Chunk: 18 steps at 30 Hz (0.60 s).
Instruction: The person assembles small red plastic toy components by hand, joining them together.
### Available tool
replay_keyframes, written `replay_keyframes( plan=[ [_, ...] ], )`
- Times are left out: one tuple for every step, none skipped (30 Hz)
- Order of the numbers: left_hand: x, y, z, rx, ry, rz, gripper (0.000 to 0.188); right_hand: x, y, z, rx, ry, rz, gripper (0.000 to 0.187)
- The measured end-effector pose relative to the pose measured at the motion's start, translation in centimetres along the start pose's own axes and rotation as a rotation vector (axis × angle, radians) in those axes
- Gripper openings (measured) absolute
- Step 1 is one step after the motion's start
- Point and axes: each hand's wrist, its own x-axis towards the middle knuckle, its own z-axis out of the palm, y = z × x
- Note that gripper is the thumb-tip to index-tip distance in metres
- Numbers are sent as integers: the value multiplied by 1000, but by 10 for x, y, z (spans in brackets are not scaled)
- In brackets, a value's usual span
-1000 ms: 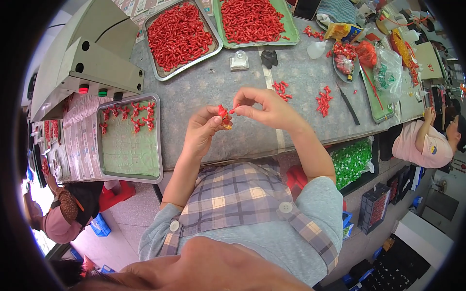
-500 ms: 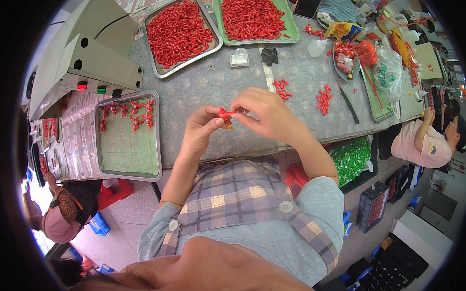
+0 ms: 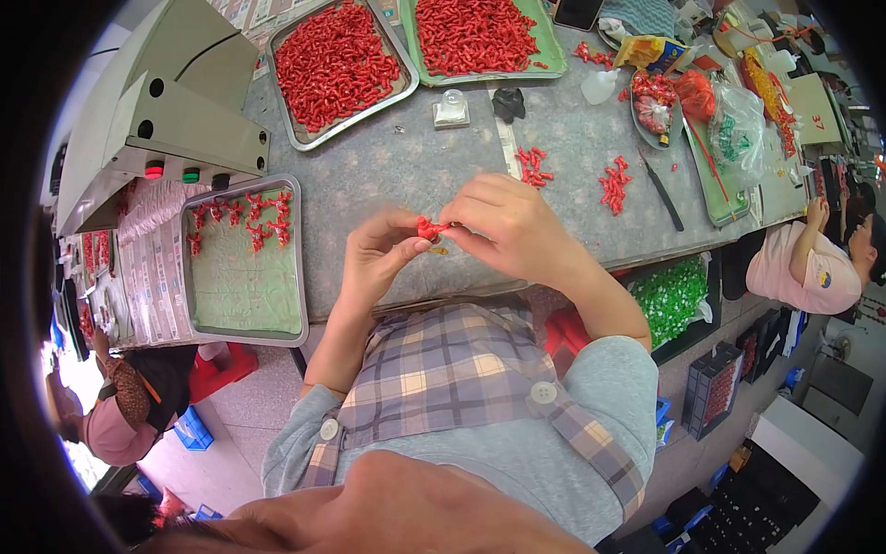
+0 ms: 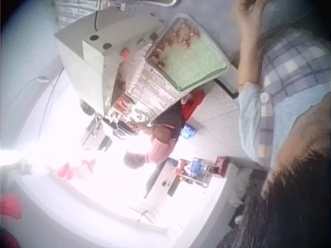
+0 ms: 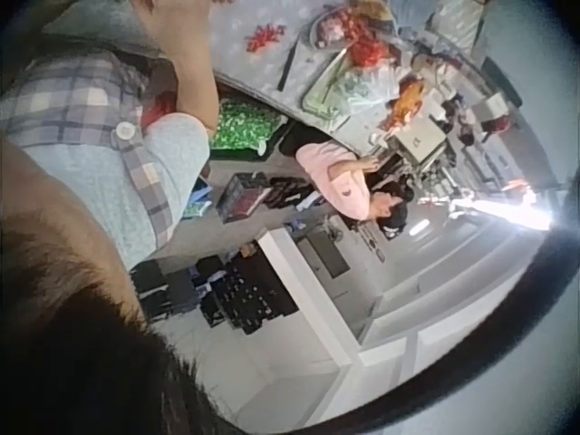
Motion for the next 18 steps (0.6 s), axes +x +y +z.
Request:
replay_keyframes(
  plan=[
    [0,1,0,4,1,-10,18,-1,0,0,-5,-10,-3,15],
    [0,1,0,5,0,-11,18,-1,-1,0,-5,-9,-2,15],
    [-1,2,-1,93,-1,84,19,-2,-1,0,-54,5,-69,15],
    [-1,3,-1,182,-3,180,20,-3,-2,0,-104,19,-137,16],
    [0,5,-2,182,-2,179,20,-5,-3,0,-102,18,-137,16],
    [2,7,-4,282,-28,281,22,-7,-3,0,-172,39,-233,17],
    [3,9,-5,383,-55,383,23,-9,-4,0,-241,60,-329,18],
    [5,11,-5,382,-54,382,23,-10,-5,0,-241,59,-329,18],
    [5,12,-5,385,-66,404,23,-11,-6,0,-299,68,-383,18],
    [5,14,-5,386,-77,427,24,-12,-7,0,-357,76,-436,19],
    [5,15,-6,386,-77,426,24,-12,-6,1,-357,75,-436,19],
    [4,16,-7,379,-109,404,21,-12,-6,2,-384,91,-477,18],
    [4,17,-8,373,-142,383,18,-12,-5,2,-411,106,-519,18],
    [3,17,-7,372,-143,383,18,-12,-6,2,-411,106,-518,18],
    [3,17,-7,381,-140,365,18,-12,-6,2,-426,108,-529,18],
    [2,17,-7,390,-136,348,18,-12,-7,2,-441,111,-541,18],
    [2,17,-7,390,-136,347,18,-12,-6,2,-441,110,-541,18],
    [2,18,-7,400,-130,355,17,-11,-5,1,-410,101,-517,18]
  ],
)
